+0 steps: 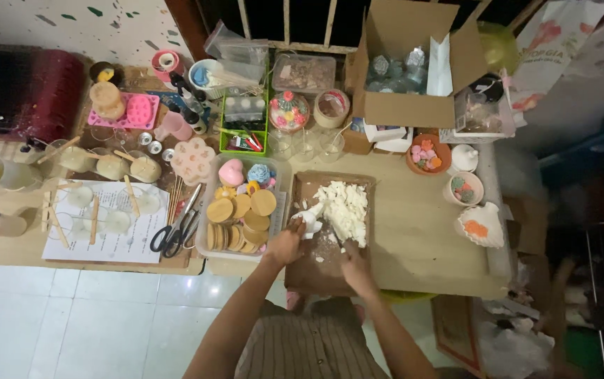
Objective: Cutting solid chunks of white wax into smaller pieces on a tray for melting.
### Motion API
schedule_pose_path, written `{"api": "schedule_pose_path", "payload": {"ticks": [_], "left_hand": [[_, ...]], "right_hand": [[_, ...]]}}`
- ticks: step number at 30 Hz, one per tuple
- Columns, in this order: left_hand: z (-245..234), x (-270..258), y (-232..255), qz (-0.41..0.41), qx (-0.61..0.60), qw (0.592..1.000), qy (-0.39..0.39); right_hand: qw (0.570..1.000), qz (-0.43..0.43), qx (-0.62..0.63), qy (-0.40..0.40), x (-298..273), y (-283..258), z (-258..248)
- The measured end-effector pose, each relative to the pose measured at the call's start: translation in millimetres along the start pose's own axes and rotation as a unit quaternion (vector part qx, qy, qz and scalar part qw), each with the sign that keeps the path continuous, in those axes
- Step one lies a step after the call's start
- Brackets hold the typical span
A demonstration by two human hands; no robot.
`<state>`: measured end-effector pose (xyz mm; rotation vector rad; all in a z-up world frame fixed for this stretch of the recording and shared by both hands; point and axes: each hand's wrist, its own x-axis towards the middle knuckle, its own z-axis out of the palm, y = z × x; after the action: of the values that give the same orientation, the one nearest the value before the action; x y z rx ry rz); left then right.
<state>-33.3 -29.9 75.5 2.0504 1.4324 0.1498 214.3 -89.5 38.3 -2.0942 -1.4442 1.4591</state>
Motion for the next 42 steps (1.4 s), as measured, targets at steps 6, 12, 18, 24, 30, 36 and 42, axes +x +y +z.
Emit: {"api": "schedule_pose_path", "payload": {"ticks": [6,12,18,24,30,36,42], "left_hand": [[8.4,4.0,-1.0,0.006,-0.014,0.998,0.055],[21.9,9.8,-5.7,0.006,0.033,0.999,0.039],[19.6,9.6,8.6,-0.038,0.044,0.998,0.031],[39.7,15.0,-7.0,0.002,0.017,0.996,0.091],[22.1,10.0,5.7,-0.01,0.013,0.997,0.07],[44.4,13.5,-10.1,-0.005,0.036,0.997,0.073],[8.1,6.7,17.5,-0.033,-0.006,0.998,0.043]], "right_hand": [[0.957,-0.15,-0.146,0.2,-0.6,-33.9,2.5],[0.962,-0.116,-0.182,0.169,6.5,-46.7,3.7],[0.987,-0.035,-0.105,0.117,23.2,-26.2,22.5],[0.932,-0.217,-0.135,0.257,45.4,15.1,32.9],[0.984,-0.061,-0.112,0.125,-12.9,-71.3,-13.4],[0.968,-0.074,-0.181,0.155,-12.9,-66.9,1.5],[0.939,-0.156,-0.219,0.216,33.3,-27.9,27.6]]}}
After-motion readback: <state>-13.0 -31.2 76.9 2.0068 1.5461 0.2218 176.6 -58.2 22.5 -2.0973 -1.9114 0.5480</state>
